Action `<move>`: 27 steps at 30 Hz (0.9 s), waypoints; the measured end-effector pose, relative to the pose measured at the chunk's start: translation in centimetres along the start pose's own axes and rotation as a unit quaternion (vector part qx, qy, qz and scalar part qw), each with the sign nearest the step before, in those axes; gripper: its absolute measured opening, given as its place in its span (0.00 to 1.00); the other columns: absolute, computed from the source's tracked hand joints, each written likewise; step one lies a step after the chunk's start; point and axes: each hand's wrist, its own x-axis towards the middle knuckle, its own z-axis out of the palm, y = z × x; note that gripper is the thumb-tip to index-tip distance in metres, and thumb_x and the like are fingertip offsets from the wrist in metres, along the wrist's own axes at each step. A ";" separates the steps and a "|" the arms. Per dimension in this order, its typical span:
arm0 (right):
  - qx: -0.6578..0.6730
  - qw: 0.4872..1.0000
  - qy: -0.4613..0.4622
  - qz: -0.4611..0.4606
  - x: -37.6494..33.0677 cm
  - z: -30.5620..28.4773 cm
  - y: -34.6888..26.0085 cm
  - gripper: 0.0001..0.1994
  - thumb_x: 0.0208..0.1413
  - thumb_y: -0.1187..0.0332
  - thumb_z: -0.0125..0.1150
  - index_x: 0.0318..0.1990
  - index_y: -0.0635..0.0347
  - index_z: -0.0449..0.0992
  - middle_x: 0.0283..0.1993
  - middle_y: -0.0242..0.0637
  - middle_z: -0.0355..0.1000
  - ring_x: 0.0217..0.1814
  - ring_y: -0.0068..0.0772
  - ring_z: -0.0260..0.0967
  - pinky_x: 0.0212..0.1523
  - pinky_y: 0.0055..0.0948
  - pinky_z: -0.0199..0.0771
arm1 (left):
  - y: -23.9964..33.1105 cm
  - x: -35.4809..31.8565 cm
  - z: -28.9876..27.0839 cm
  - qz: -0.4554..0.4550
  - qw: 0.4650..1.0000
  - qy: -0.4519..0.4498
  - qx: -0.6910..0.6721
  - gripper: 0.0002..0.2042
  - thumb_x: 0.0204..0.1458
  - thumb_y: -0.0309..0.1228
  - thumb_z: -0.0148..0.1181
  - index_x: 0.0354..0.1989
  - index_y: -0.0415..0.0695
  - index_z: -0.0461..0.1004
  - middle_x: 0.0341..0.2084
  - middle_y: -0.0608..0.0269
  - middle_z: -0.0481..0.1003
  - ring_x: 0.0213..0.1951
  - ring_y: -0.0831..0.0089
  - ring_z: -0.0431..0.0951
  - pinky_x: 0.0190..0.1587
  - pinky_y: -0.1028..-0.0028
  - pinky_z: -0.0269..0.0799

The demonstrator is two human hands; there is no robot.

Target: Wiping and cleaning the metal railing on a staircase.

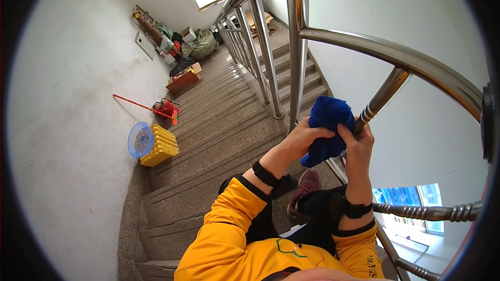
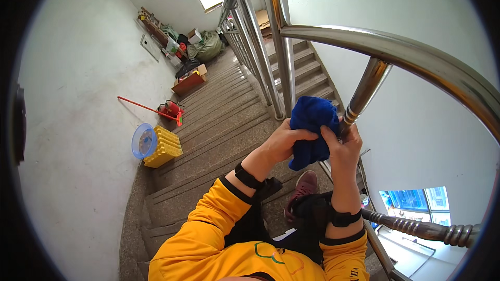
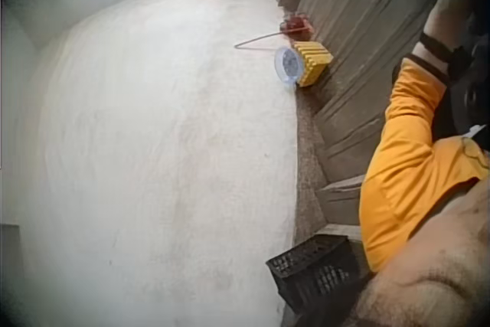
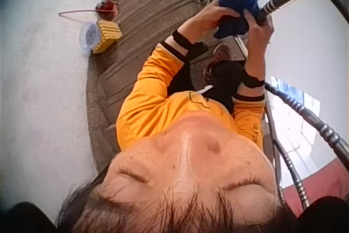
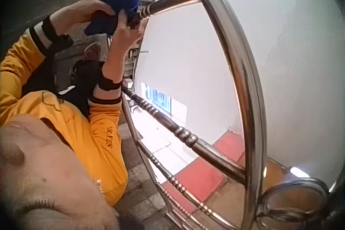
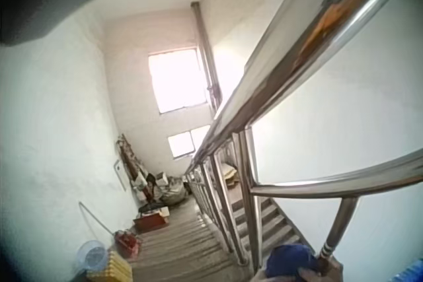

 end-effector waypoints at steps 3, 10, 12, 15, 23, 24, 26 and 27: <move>0.007 1.000 0.014 -0.007 -0.2 0.5 -0.3 0.12 0.45 0.78 0.64 0.37 0.61 0.69 0.30 0.27 0.69 0.32 0.16 0.64 0.35 0.17 0.64 | 0.3 0.1 -0.1 -0.012 0.999 0.044 0.029 0.16 0.45 0.17 0.56 0.44 0.36 0.71 0.38 0.59 0.76 0.40 0.71 0.77 0.46 0.71 0.73; -0.028 0.999 0.036 -0.025 -0.3 0.6 0.2 0.12 0.46 0.79 0.62 0.37 0.61 0.68 0.29 0.26 0.66 0.31 0.14 0.63 0.35 0.16 0.64 | -0.6 0.6 -0.9 0.016 0.991 0.067 0.114 0.21 0.45 0.26 0.60 0.50 0.37 0.66 0.39 0.61 0.73 0.40 0.74 0.74 0.44 0.75 0.71; -0.034 0.998 0.035 -0.032 -0.3 0.7 0.3 0.12 0.46 0.79 0.62 0.37 0.61 0.68 0.29 0.26 0.66 0.31 0.14 0.63 0.35 0.15 0.63 | -0.8 0.7 -1.1 0.029 0.990 0.066 0.120 0.24 0.45 0.30 0.62 0.51 0.37 0.64 0.40 0.61 0.72 0.43 0.74 0.72 0.45 0.77 0.70; -0.036 0.998 0.043 -0.030 -0.3 0.7 0.5 0.12 0.46 0.78 0.62 0.38 0.61 0.68 0.29 0.26 0.65 0.31 0.14 0.62 0.34 0.15 0.62 | -0.8 0.7 -1.1 -0.011 0.984 0.126 0.127 0.28 0.45 0.36 0.64 0.53 0.36 0.62 0.42 0.60 0.71 0.45 0.74 0.71 0.46 0.76 0.69; -0.067 0.995 0.045 -0.052 -0.1 0.4 0.8 0.12 0.47 0.77 0.63 0.38 0.61 0.68 0.28 0.25 0.64 0.32 0.15 0.61 0.36 0.17 0.62 | -1.9 1.0 -3.1 -0.006 0.976 0.049 0.214 0.30 0.43 0.37 0.69 0.51 0.34 0.64 0.40 0.57 0.73 0.41 0.73 0.74 0.44 0.74 0.71; -0.067 0.995 0.045 -0.050 -0.2 0.4 0.7 0.12 0.47 0.77 0.63 0.38 0.61 0.68 0.28 0.25 0.64 0.32 0.15 0.61 0.36 0.17 0.62 | -1.5 1.0 -3.3 -0.007 0.976 0.049 0.213 0.30 0.43 0.37 0.69 0.51 0.34 0.64 0.40 0.57 0.73 0.41 0.73 0.74 0.44 0.74 0.71; -0.043 0.997 0.035 -0.045 -0.2 0.5 0.5 0.11 0.48 0.77 0.63 0.38 0.61 0.68 0.28 0.25 0.64 0.32 0.15 0.62 0.36 0.16 0.63 | -0.3 0.7 -3.7 -0.055 0.972 0.055 0.224 0.30 0.43 0.33 0.68 0.55 0.36 0.64 0.41 0.57 0.74 0.41 0.71 0.76 0.47 0.73 0.72; -0.043 0.997 0.035 -0.045 -0.2 0.6 0.5 0.11 0.48 0.77 0.63 0.38 0.61 0.68 0.28 0.25 0.64 0.32 0.15 0.62 0.36 0.16 0.63 | -0.4 0.8 -4.5 -0.026 0.973 0.055 0.225 0.25 0.45 0.30 0.66 0.52 0.35 0.66 0.38 0.59 0.75 0.38 0.72 0.77 0.44 0.74 0.74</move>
